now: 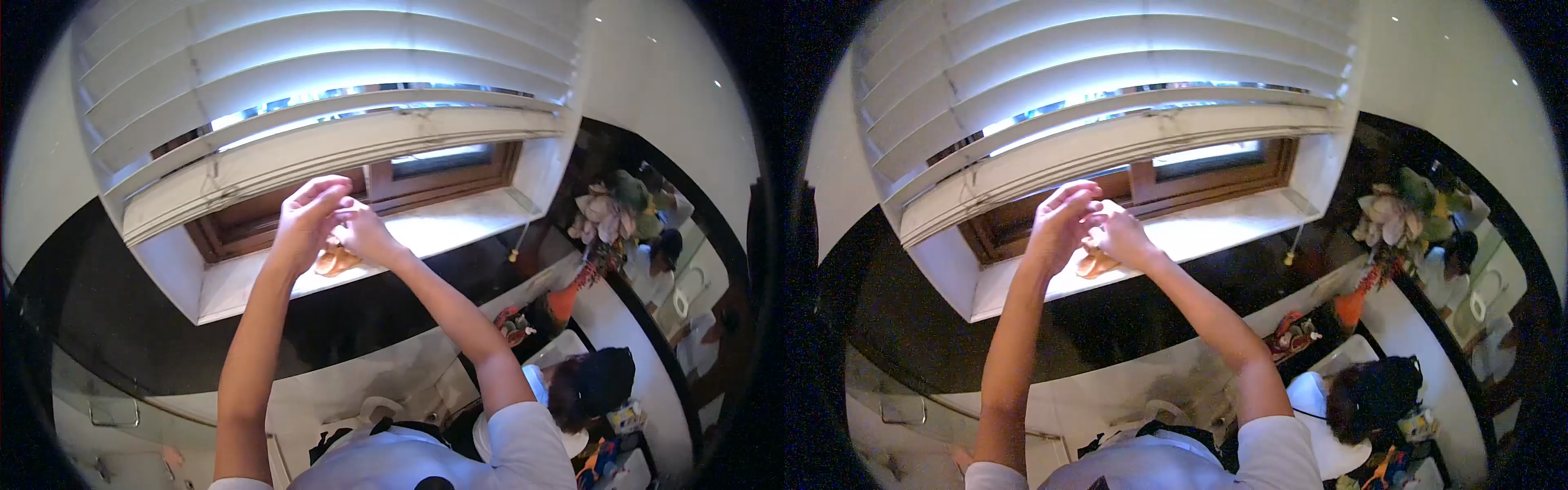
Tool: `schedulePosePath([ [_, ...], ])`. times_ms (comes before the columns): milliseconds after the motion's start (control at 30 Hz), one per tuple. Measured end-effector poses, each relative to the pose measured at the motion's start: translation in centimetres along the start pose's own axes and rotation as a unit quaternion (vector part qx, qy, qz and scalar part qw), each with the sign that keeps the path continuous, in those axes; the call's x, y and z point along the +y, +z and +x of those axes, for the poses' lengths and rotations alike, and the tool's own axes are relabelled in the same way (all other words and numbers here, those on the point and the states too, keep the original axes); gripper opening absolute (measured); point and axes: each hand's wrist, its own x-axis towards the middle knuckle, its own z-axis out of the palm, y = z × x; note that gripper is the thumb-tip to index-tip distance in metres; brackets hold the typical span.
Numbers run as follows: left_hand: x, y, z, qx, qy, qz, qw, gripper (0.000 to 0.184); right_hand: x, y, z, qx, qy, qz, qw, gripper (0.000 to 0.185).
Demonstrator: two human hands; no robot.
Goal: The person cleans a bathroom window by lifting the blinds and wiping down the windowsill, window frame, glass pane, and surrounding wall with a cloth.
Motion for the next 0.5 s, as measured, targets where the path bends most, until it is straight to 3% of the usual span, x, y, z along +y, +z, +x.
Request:
schedulePosePath([
  [133,0.0,1.1,1.0,0.043,-0.005,-0.04,0.998,0.038,0.0,-0.1,-1.1,0.113,-0.064,-0.112,0.985,0.02],
  [367,0.8,1.0,3.3,-0.012,-0.003,0.037,0.999,0.033,0.5,0.8,-2.1,0.14,-0.105,-0.135,0.975,0.018],
  [500,1.4,1.4,3.1,-0.008,-0.002,0.088,0.996,0.028,0.4,1.1,-2.1,0.131,-0.075,-0.135,0.979,0.021],
])
